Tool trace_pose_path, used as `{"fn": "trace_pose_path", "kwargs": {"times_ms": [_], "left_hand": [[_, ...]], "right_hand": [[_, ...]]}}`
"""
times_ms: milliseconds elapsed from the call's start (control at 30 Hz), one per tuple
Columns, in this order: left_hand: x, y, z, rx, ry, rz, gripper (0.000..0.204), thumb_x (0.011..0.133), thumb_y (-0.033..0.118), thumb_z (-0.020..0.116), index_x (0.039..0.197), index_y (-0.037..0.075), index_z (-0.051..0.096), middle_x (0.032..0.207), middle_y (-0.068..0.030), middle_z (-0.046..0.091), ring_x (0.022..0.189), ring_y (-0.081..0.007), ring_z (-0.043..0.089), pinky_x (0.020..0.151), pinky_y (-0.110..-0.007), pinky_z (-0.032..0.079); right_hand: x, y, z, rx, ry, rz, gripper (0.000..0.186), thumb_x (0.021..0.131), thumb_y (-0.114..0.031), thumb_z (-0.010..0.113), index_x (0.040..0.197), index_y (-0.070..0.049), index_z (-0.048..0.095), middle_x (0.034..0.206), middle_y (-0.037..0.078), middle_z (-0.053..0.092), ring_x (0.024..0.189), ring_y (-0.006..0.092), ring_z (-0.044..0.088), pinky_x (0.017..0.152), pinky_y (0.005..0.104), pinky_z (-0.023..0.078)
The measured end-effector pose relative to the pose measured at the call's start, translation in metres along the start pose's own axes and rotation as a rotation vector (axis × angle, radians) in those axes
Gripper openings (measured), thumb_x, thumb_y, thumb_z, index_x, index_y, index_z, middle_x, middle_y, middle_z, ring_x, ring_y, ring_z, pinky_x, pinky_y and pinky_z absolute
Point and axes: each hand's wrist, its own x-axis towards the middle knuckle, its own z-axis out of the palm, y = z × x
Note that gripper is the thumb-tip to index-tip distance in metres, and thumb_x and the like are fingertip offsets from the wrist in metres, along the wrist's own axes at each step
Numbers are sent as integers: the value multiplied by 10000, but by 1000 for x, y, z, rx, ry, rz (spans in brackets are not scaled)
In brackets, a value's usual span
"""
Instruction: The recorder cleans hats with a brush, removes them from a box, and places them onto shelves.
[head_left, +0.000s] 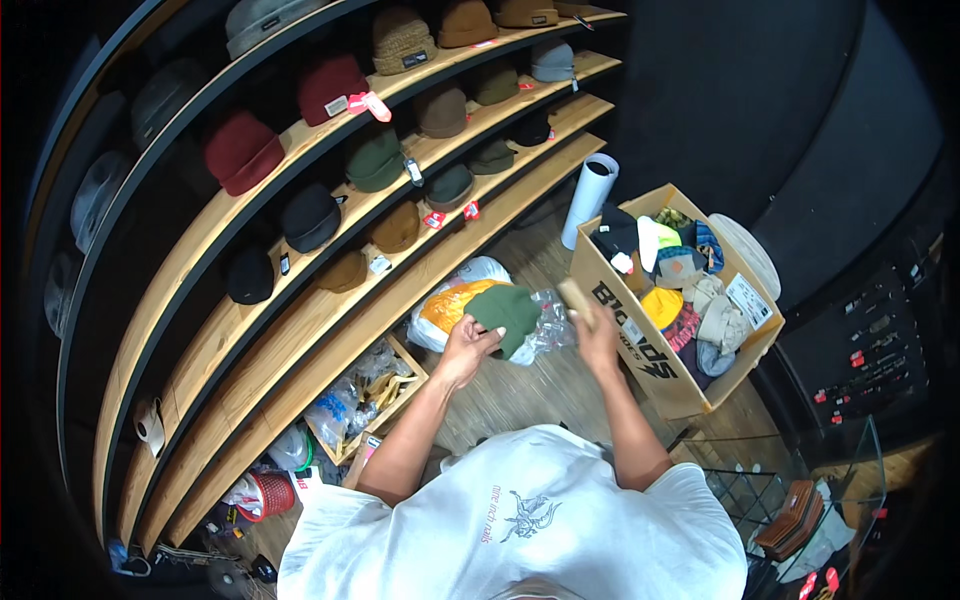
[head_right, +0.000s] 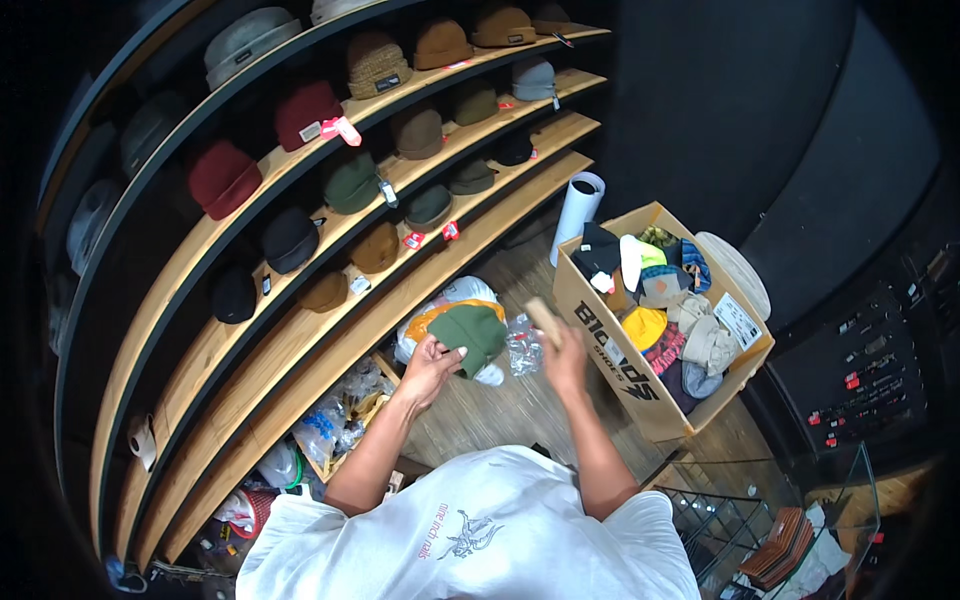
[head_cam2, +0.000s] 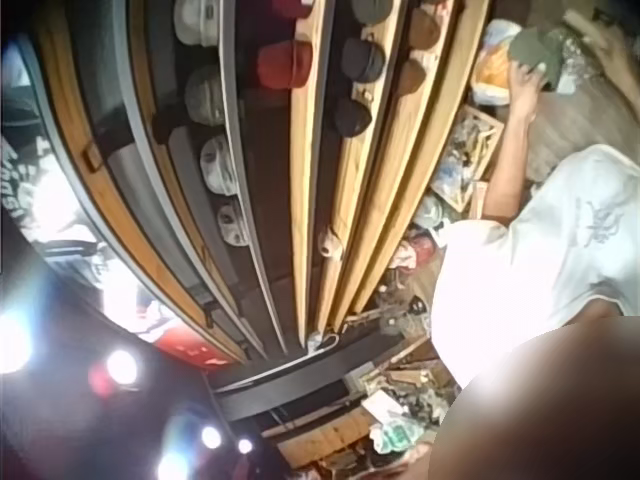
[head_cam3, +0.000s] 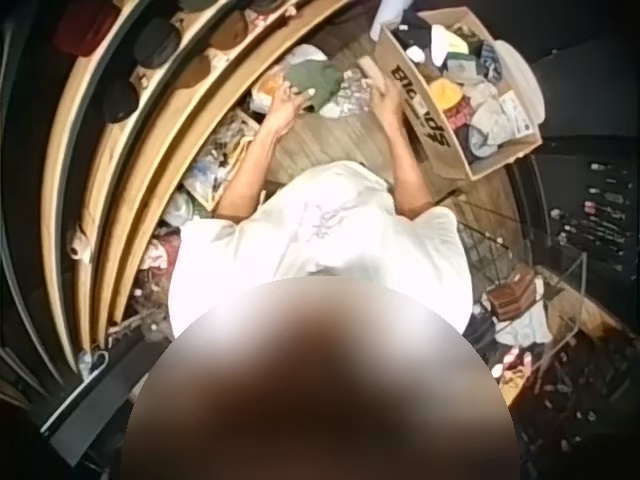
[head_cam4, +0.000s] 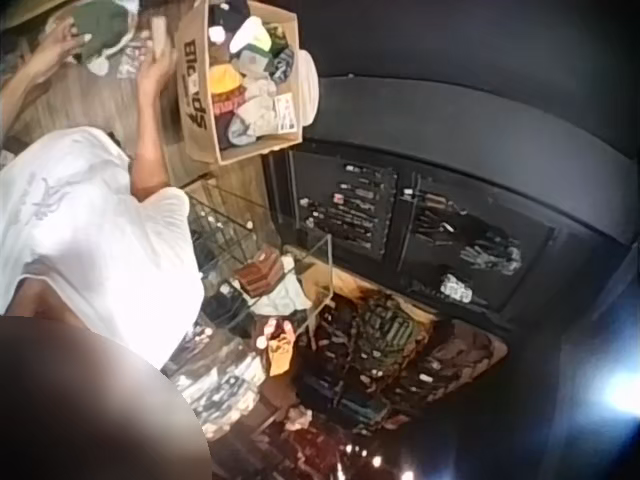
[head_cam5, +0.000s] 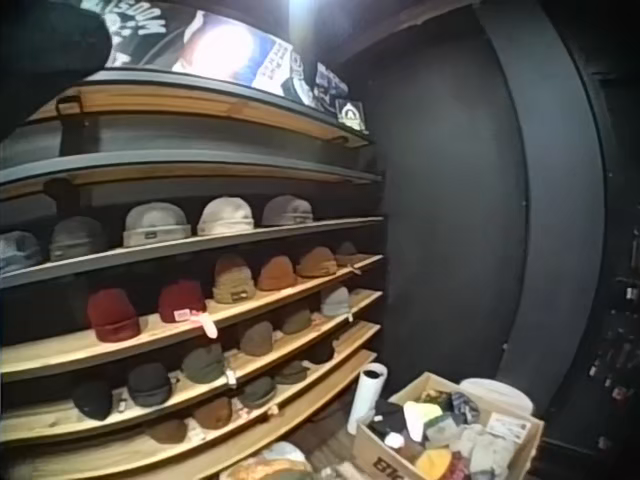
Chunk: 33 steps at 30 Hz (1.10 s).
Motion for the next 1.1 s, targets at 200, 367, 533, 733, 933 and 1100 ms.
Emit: {"fn": "trace_pose_path", "kwargs": {"times_ms": [200,367,533,733,933,1100], "left_hand": [[9,2,-16,-428,-23,-142,420,990,234,508,1321,-16,445,1266,-157,588,1142,-281,605,950,-424,524],[19,-17,-21,-571,39,-235,453,1013,343,460,1321,12,468,1249,-153,605,1112,-267,624,941,-409,528],[19,-7,-10,-540,-114,-195,452,1031,366,400,1349,50,460,1285,-119,598,1152,-248,600,992,-415,481],[18,-15,-22,-507,-202,-128,465,1037,370,373,1360,44,448,1302,-134,587,1196,-257,577,1010,-430,470],[11,-4,1,-472,-136,-183,488,1039,378,355,1378,32,413,1286,-174,591,1150,-292,610,981,-464,487],[17,-19,-14,-476,-153,-111,463,1037,358,349,1371,43,412,1282,-177,589,1134,-302,616,973,-464,495]], "right_hand": [[-5,-17,-13,97,-81,63,438,929,-264,640,1265,8,565,1186,184,609,1123,306,574,995,361,418],[-29,-79,-1,282,-224,-220,392,887,-188,664,1237,-31,582,1115,186,590,1057,329,598,893,386,481],[-9,-49,13,163,-110,-246,346,870,-113,658,1189,3,591,1080,200,591,980,366,598,856,423,480],[-14,-96,0,308,-289,-450,368,860,-178,683,1193,-34,618,1097,192,591,1031,343,606,867,389,495],[19,-49,1,112,-5,-186,356,876,-130,658,1202,-2,590,1104,201,595,1000,352,609,866,410,495],[-14,-82,10,279,-263,-391,343,861,-154,675,1166,-10,617,1078,195,599,978,338,618,862,394,486]]}}
